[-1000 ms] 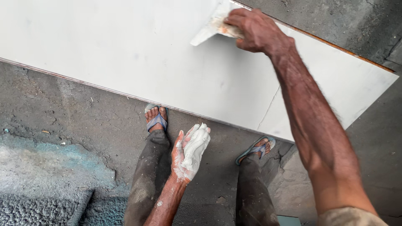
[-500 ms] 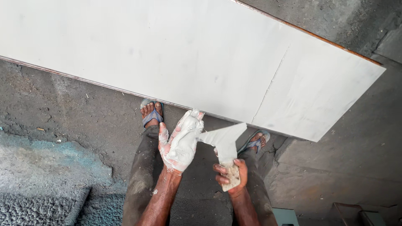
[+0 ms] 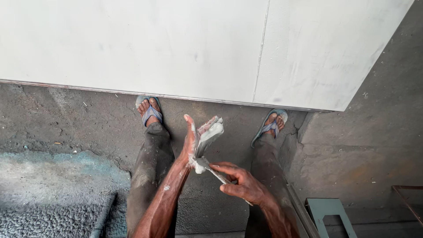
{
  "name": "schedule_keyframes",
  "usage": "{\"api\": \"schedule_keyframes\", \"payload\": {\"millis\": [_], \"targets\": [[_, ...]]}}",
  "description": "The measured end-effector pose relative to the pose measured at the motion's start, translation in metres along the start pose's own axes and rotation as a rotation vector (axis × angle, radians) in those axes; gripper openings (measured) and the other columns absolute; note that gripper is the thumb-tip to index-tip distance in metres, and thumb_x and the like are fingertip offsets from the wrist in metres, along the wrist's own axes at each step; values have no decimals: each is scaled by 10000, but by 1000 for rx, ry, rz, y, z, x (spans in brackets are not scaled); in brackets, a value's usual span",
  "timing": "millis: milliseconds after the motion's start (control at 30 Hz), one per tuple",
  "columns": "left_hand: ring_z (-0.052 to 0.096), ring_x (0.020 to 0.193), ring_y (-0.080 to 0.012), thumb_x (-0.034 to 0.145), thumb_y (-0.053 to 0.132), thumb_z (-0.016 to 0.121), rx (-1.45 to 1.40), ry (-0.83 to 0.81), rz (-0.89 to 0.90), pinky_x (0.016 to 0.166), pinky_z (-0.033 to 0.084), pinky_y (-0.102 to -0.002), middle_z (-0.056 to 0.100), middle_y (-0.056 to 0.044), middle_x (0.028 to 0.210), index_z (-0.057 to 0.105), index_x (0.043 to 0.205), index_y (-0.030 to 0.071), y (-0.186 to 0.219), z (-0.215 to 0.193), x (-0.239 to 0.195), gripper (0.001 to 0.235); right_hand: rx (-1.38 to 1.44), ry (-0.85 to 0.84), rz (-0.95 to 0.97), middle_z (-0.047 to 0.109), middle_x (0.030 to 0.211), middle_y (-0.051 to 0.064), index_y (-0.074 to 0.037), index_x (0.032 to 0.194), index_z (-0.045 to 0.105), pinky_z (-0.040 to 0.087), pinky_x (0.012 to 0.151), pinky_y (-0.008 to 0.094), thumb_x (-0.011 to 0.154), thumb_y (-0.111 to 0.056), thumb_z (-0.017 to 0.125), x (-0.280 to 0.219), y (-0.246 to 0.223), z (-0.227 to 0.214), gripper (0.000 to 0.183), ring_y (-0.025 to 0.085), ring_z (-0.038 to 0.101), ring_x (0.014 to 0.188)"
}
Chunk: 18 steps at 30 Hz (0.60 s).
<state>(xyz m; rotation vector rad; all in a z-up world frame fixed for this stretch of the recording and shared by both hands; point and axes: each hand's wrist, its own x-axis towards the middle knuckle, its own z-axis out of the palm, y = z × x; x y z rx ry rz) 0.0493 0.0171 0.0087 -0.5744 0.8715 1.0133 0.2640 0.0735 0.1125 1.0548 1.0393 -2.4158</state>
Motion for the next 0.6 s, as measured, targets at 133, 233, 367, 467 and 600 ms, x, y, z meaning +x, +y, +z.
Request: {"api": "schedule_keyframes", "payload": {"millis": [133,233,367,467,600], "targets": [[527,1376,-315,894,829,297,-331,-96,141,1108,465,-332,481,-247,1536,384,1534,-56,2,7,0,1096,488,-8,217,559,971,199,-23,1572,467,535,561,271,851,-307,768,-26,0,-24,831,219,562,731],[539,1371,-285,975,642,430,-229,25,156,1140,492,-324,512,-222,1501,385,1513,-32,11,10,2,864,945,155,-48,657,1138,229,1,1479,471,636,629,335,803,-295,766,-37,-11,-59,796,302,674,926],[582,1303,-257,1013,505,496,-165,109,149,1044,510,-301,573,-193,1442,414,1504,-33,15,8,9,734,964,297,-448,643,1057,200,49,1385,521,607,618,356,943,-239,702,4,-43,-152,557,304,642,921],[597,1283,-246,1013,487,495,-168,100,126,1020,523,-292,578,-190,1437,411,1512,-28,14,4,10,721,547,590,-462,579,924,72,-48,1586,392,530,505,264,954,-140,639,67,-77,-236,684,171,593,704],[594,1290,-234,1008,479,488,-160,151,133,1019,539,-280,580,-193,1443,402,1521,-18,19,2,10,719,-1596,1098,-547,396,1577,101,-42,1497,496,681,877,380,832,-220,789,154,-132,-327,748,322,703,1196]]}}
